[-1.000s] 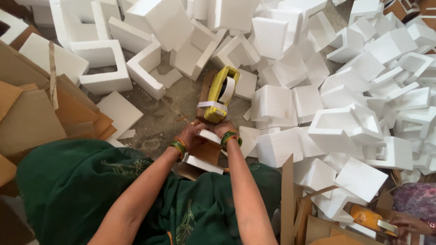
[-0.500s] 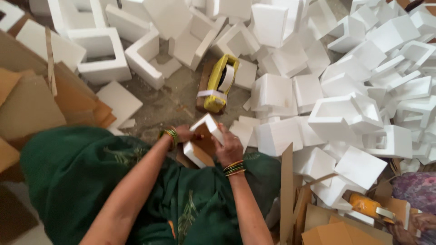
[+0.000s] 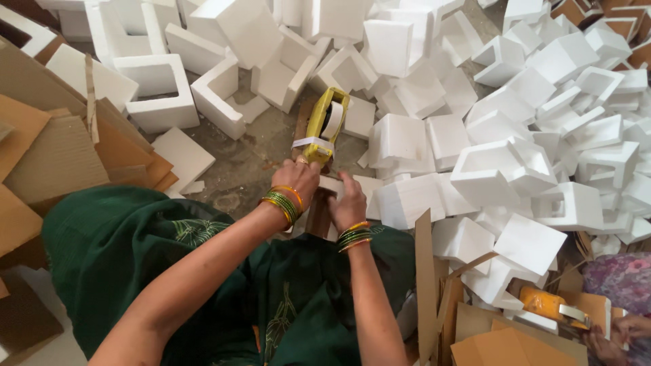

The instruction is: The person sits on the floor and assembles small cardboard boxes using white foam inserts. They place a foam piece into a cardboard base, fold the cardboard flaps over the foam, and secure the assembly with tape from a nearby dispenser. The process is repeated for multiple units.

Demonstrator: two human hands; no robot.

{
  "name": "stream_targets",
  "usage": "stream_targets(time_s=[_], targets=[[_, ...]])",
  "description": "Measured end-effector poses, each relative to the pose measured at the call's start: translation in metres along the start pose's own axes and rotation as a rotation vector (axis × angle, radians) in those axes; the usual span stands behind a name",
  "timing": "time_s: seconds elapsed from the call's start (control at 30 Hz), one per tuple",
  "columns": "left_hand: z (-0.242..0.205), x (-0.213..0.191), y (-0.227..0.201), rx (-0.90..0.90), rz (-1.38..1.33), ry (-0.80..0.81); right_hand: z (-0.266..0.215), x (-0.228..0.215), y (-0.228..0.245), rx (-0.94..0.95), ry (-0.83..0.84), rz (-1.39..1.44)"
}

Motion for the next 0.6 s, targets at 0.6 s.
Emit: stream_targets(time_s=[0.6], targets=[[-0.052,-0.037,-0.017,0.334,0.137,-0.036,0.004,-0.009,0.037,-0.231,-0.122,0.301]])
Point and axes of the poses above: each hand's wrist, its own z-axis towards the middle knuckle, its own x-axis out of the palm, y = z × x, the point moved 4 cm from there along z, towards the middle knuckle, and after that the axes turned 2 degrees about y, right-handed, at the moved point
